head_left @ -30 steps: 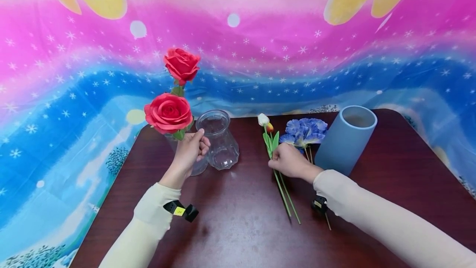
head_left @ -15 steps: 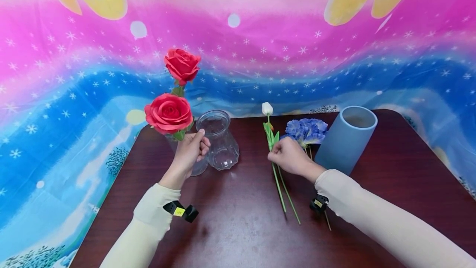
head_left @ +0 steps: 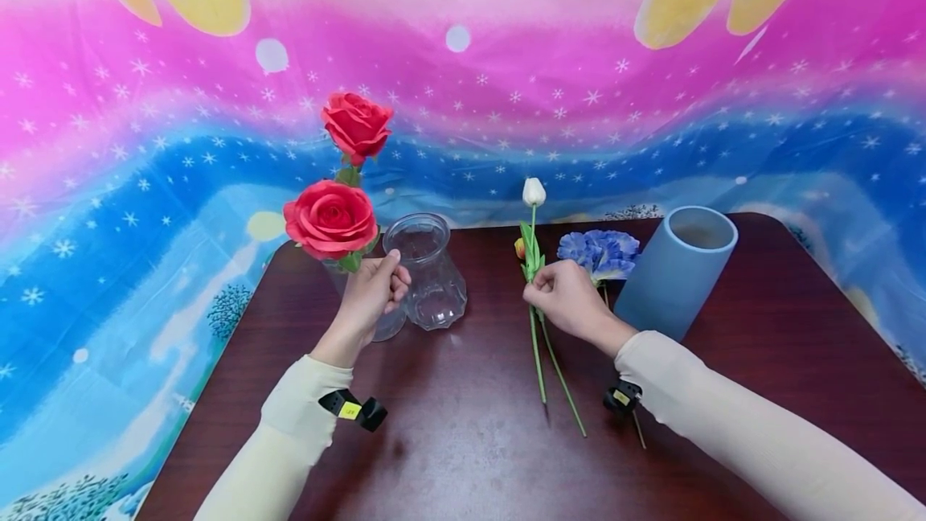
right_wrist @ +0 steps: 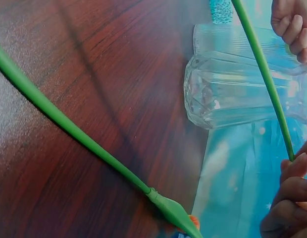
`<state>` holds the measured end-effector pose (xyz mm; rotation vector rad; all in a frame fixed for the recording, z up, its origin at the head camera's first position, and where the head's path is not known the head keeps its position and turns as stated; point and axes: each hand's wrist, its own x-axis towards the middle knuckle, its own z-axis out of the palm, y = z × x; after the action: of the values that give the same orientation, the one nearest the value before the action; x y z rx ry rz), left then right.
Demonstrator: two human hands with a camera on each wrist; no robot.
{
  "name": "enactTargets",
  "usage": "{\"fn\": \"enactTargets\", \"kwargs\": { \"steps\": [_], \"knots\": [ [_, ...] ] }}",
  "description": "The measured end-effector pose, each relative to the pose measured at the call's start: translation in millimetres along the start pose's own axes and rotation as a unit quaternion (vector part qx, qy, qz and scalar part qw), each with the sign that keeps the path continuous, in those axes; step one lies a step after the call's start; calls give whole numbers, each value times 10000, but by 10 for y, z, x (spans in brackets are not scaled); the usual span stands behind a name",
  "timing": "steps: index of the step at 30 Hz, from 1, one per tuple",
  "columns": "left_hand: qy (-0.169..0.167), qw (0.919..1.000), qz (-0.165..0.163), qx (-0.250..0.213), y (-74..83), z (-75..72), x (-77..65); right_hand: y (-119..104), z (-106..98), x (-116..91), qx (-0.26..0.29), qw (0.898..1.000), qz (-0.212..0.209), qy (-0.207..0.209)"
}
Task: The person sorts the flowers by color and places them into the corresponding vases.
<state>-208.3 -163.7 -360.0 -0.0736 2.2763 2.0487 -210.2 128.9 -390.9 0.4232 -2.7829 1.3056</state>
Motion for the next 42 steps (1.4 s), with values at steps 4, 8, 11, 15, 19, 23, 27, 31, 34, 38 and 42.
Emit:
{"fn": "enactTargets", "kwargs": {
  "steps": [4,8,11,15,19,23,27,31,34,38,42],
  "knots": [
    [9,10000,-8,-44,6,6,3,-20,9,-11,159,9997,-24,191],
    [39,10000,-3,-23,11,10,4,-42,24,-17,373,9976,-104,573],
    [54,10000,2,16,9,11,6,-55,34,-15,572,9934,-178,976],
    [62,10000,-5,49,4,8,14,-74,49,-1,848,9842,-342,1514],
    [58,10000,5,67,-2,8,19,-92,64,14,1228,9719,-557,1928],
    [55,10000,-13,43,-3,10,18,-118,82,23,1584,9588,-689,2256],
    [64,10000,-5,26,1,12,12,-181,87,9,1877,9468,-782,2495],
    [82,9999,2,58,2,12,5,-244,75,-9,2145,9367,-926,2607],
    [93,9999,-19,83,1,12,2,-241,75,-10,2299,9313,-1026,2632],
    [75,9999,7,94,0,13,0,-204,91,13,2437,9227,-1210,2731],
    [61,9999,53,116,-1,12,2,-222,108,40,2618,9100,-1408,2892]
  ]
}}
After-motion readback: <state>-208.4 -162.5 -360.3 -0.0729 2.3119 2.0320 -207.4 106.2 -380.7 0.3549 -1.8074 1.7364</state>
